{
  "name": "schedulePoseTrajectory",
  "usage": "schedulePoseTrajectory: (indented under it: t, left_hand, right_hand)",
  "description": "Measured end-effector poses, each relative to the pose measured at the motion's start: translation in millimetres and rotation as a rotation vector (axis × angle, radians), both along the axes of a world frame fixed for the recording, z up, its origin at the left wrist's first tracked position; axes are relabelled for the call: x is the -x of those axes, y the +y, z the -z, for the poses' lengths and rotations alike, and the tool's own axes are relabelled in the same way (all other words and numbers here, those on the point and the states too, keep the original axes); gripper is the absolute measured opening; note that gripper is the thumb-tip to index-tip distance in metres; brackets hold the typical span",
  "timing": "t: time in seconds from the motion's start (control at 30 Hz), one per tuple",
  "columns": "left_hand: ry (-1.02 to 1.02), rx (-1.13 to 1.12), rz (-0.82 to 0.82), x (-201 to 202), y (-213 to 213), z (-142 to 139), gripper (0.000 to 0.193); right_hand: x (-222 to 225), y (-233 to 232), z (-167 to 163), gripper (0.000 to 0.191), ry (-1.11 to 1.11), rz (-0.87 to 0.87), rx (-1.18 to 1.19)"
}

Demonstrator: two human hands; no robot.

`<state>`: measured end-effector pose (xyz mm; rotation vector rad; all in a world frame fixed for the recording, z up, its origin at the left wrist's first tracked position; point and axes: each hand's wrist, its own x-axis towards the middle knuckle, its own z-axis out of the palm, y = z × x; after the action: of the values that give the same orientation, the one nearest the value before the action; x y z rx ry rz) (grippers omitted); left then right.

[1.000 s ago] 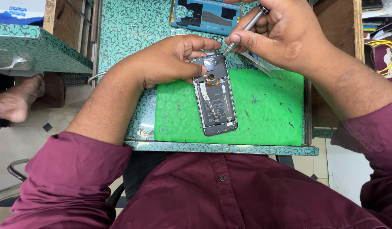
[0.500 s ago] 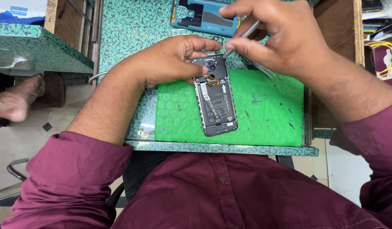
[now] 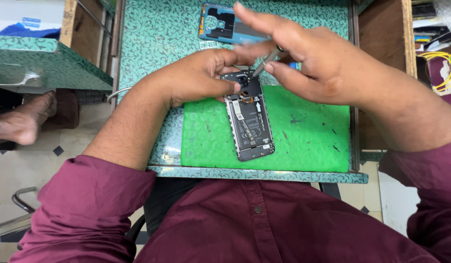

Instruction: The person repairs a disassembled smartphone on a green mat, using tweezers and a screwdriver to reconnect internal flex cables and secure components inside the phone body. They then align the back cover, press it into place, and power the phone on to check the screen.

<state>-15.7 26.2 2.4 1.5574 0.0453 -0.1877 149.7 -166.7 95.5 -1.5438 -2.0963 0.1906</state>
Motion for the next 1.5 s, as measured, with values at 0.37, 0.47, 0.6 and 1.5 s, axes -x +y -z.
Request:
schedulePoseTrajectory:
  t: [0.37,0.47,0.6,1.5]
  left_hand:
    - [0.017,0.017,0.01,-1,1,2,0.065]
    - [0.021,-0.002,-0.01,0,0,1,0.064]
    - [0.038,0.0,-0.004,2,-1,-2,0.062]
    - [0.043,-0.018,-0.011,3,-1,-7,0.063]
  right_hand:
    - [-5,2,2,0.05,-0.02,0.117,0.103]
    - [-3,2,1,0.047,0.016,0.149,0.105]
    - [-4,5,0,0.049,0.069,0.108,0.119]
    - [-25,7,10,0.039,0.321,0.18,0.195]
